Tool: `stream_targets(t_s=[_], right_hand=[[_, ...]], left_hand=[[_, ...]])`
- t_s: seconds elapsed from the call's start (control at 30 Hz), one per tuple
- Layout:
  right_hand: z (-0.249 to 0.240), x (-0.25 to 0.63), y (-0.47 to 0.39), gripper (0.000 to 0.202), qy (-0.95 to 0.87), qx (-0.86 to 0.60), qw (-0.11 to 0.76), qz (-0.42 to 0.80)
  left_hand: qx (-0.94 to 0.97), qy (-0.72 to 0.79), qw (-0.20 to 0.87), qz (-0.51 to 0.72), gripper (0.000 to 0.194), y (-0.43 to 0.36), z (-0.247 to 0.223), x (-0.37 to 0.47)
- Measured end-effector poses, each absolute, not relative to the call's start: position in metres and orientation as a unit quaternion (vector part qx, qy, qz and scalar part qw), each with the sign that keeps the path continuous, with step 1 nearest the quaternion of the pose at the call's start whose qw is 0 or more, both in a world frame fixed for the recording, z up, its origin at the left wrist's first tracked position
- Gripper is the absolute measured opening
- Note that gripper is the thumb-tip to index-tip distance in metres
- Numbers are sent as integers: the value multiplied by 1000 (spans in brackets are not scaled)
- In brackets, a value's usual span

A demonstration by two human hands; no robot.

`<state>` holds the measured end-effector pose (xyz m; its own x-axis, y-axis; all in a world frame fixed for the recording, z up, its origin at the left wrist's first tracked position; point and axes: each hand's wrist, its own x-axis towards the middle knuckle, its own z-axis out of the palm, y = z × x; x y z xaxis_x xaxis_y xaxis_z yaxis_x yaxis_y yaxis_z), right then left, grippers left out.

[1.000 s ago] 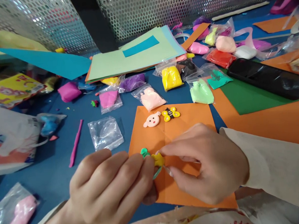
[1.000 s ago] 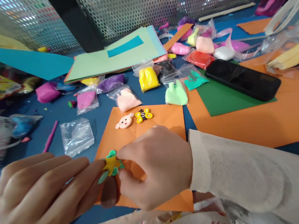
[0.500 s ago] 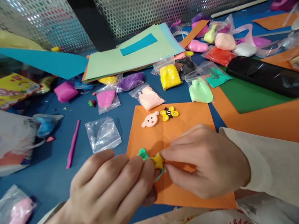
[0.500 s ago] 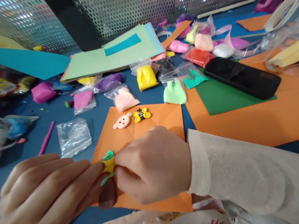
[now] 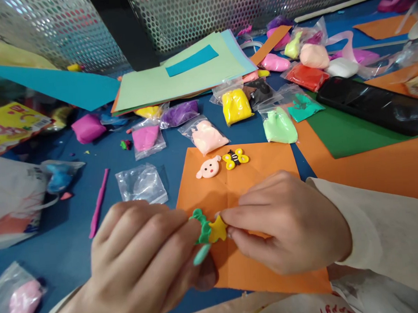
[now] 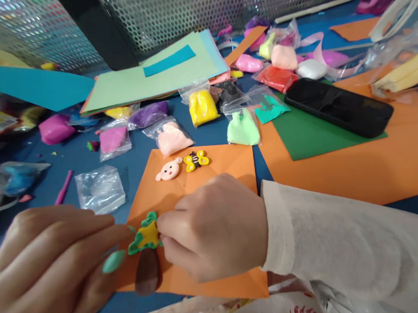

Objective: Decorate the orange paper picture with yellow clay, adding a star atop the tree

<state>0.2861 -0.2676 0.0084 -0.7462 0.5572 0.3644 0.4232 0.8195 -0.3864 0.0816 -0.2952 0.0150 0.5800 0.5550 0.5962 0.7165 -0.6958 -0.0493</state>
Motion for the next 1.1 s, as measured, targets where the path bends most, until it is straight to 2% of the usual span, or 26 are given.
stream_targets(t_s=[0.17,0.3,0.43,0.5,0.63,0.87,1.1], right_hand=[[6,289,-267,27,-922,-260,263,111],[4,291,-263,25,-915,-266,292,80],[3,292,-260,23,-916,-268,295,41],[3,292,-258,23,-917,-272,289,31],[3,294,-255,22,-919,-299,255,34],[7,297,-252,17,-921,-325,207,64],[10,298,-249,21,-905,-340,243,85]], left_hand=[[-909,-304,44,-283,12,-283,15,79],[-898,-311,88,-300,6,-283,19,78],[-919,-259,127,-267,22,-284,16,77],[-927,-264,115,-240,28,-282,12,79],[-924,-306,66,-220,21,-279,9,84],[-927,-313,43,-204,16,-281,9,84],[-926,-322,28,-196,24,-283,10,85]])
